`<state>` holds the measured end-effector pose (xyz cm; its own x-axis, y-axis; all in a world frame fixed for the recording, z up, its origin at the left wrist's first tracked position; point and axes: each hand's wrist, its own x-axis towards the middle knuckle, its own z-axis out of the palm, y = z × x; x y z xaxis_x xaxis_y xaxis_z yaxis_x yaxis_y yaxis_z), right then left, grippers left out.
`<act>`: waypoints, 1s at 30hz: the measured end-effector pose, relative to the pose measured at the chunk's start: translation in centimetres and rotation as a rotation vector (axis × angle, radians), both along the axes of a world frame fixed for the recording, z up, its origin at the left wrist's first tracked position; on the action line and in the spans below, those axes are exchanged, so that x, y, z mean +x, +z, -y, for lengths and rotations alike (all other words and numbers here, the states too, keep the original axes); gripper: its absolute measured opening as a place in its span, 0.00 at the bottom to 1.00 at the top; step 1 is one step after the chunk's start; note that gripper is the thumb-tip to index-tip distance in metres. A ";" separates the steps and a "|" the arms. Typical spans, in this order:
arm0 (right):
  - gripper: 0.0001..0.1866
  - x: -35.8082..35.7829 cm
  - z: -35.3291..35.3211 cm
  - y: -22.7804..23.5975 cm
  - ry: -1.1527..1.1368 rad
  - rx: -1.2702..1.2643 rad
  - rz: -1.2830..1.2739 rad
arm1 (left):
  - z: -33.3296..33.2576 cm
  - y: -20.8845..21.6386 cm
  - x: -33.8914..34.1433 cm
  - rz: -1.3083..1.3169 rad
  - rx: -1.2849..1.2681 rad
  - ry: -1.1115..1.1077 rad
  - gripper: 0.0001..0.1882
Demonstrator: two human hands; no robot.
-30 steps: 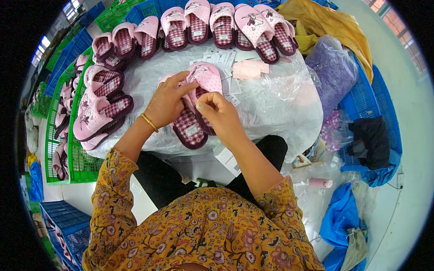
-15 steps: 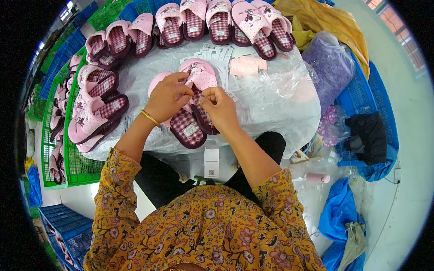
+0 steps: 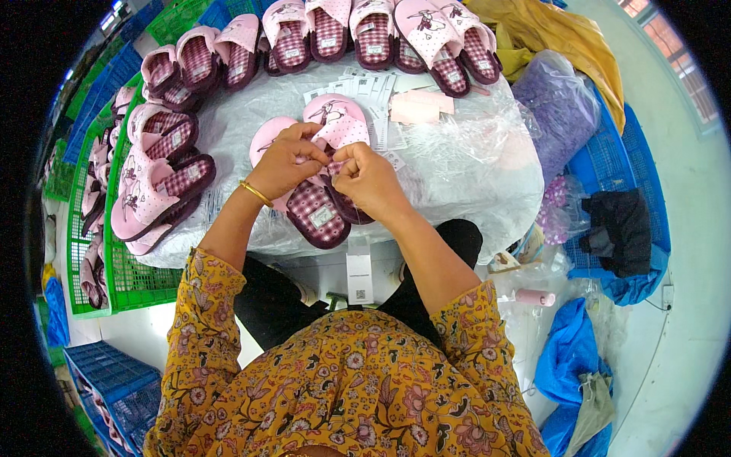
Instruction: The person sits on the floor and repeatedly picks up pairs of pink slippers, attaches small paper tags to them, and places them back in a row. The person handles the slippers and tags by hand throughout the process.
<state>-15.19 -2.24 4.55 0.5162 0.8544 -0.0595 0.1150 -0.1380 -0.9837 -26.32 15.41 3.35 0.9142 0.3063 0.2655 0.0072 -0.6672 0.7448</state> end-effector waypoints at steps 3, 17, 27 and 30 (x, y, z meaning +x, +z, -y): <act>0.16 0.1 -0.1 0.4 0.007 -0.030 0.029 | -0.1 -0.2 -0.1 -0.014 -0.060 -0.014 0.09; 0.16 0.6 -0.9 0.4 0.031 -0.121 0.061 | -0.4 -0.2 -0.2 -0.042 -0.097 -0.038 0.09; 0.15 -0.1 -1.3 -0.5 -0.077 -0.090 0.120 | 0.0 0.0 0.1 0.034 0.047 -0.042 0.07; 0.15 -0.4 -1.5 -0.7 -0.122 -0.094 0.261 | 0.0 1.3 0.5 0.025 0.147 -0.067 0.06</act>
<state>-15.55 -0.77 3.86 0.6227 0.7823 0.0129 0.3393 -0.2552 -0.9054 -25.81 15.44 4.66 0.9238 0.2013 0.3256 -0.0577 -0.7677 0.6382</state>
